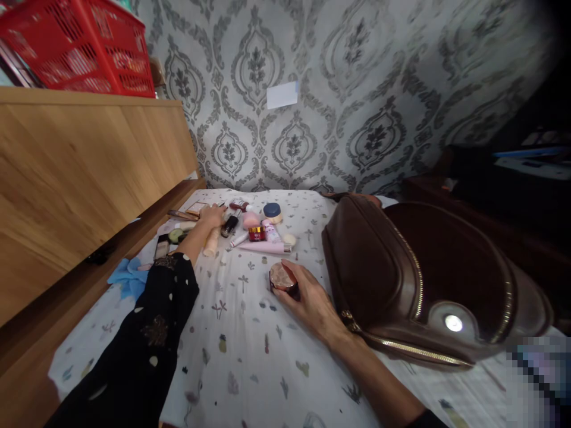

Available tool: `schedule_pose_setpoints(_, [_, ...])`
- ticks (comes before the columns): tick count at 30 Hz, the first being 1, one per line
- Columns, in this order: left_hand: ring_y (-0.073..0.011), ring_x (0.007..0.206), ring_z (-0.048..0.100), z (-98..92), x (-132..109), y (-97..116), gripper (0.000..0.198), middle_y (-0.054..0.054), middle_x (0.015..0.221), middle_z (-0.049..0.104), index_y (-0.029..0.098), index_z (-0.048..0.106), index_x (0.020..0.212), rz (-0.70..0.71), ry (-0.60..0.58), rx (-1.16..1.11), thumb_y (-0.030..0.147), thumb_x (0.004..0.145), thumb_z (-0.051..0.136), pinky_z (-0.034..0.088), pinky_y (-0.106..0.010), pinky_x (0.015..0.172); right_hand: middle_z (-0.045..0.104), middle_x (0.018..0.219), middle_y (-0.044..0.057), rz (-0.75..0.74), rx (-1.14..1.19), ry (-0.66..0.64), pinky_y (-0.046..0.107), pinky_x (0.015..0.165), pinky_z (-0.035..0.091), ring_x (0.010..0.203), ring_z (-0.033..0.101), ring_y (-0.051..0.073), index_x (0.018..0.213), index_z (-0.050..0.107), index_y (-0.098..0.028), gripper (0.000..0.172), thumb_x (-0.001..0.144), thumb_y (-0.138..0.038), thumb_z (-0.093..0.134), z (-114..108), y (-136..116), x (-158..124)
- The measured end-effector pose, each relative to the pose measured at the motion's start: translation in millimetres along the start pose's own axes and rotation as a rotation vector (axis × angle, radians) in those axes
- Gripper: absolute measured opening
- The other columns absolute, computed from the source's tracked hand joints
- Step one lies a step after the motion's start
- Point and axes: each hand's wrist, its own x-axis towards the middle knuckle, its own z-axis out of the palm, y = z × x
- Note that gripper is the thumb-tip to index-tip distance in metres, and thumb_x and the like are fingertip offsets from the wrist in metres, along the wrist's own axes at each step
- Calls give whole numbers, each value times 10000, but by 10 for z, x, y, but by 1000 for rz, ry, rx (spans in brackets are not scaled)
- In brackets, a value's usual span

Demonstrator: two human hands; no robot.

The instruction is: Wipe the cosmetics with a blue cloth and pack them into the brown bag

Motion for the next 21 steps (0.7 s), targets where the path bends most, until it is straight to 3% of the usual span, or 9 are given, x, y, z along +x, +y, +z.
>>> schedule_pose_setpoints(5, [-340, 1115, 598, -176, -8, 9, 343, -204, 1199, 635, 148, 640, 1183, -115, 81, -11, 296, 887, 547, 471, -459, 901, 646, 1253, 124, 12, 21, -22, 431, 1002, 507, 1163, 622, 276, 1341, 527, -208, 514, 846, -311, 620, -16, -18, -4])
schedule_pose_setpoints(9, [-378, 1238, 498, -311, -244, 88, 386, -222, 1345, 546, 138, 586, 1274, -63, 205, -20, 313, 960, 446, 417, -545, 983, 646, 1244, 139, 24, 17, -28, 448, 995, 508, 1164, 616, 288, 1337, 523, -176, 518, 844, -306, 621, -19, -32, -2])
schedule_pose_setpoints(12, [-268, 1310, 449, -323, -566, 304, 395, -89, 1417, 517, 271, 541, 1348, 186, 277, -67, 391, 998, 405, 370, -424, 1092, 649, 1236, 141, -1, 17, -8, 447, 982, 514, 1147, 624, 289, 1327, 528, -182, 499, 853, -314, 613, -13, -32, 1])
schedule_pose_setpoints(15, [-250, 1325, 441, -216, -900, 659, 427, -81, 1408, 527, 261, 541, 1366, 777, 359, -237, 411, 972, 481, 354, -391, 1117, 662, 1202, 128, -29, 16, 12, 440, 966, 521, 1119, 635, 285, 1312, 536, -198, 485, 845, -302, 612, -1, -20, 8])
schedule_pose_setpoints(17, [-275, 1386, 383, -99, -1044, 914, 482, -90, 1466, 493, 267, 510, 1402, 1016, 343, -174, 424, 947, 538, 315, -436, 1137, 669, 1176, 128, -30, 16, 11, 439, 954, 525, 1093, 641, 283, 1305, 539, -185, 484, 840, -295, 611, 4, -11, 14])
schedule_pose_setpoints(19, [-274, 1370, 413, 13, -1087, 1117, 428, -74, 1469, 503, 303, 506, 1399, 1062, 330, -86, 367, 976, 497, 295, -476, 1134, 669, 1171, 131, -24, 19, 5, 440, 951, 525, 1084, 642, 282, 1306, 539, -177, 489, 838, -298, 615, 4, -7, 15])
schedule_pose_setpoints(21, [-258, 1291, 491, 87, -1039, 1222, 376, -82, 1453, 518, 287, 537, 1364, 981, 345, -17, 292, 1007, 416, 300, -476, 1124, 668, 1182, 124, -18, 27, 3, 438, 958, 523, 1092, 642, 278, 1314, 539, -191, 501, 834, -302, 628, 0, -6, 13])
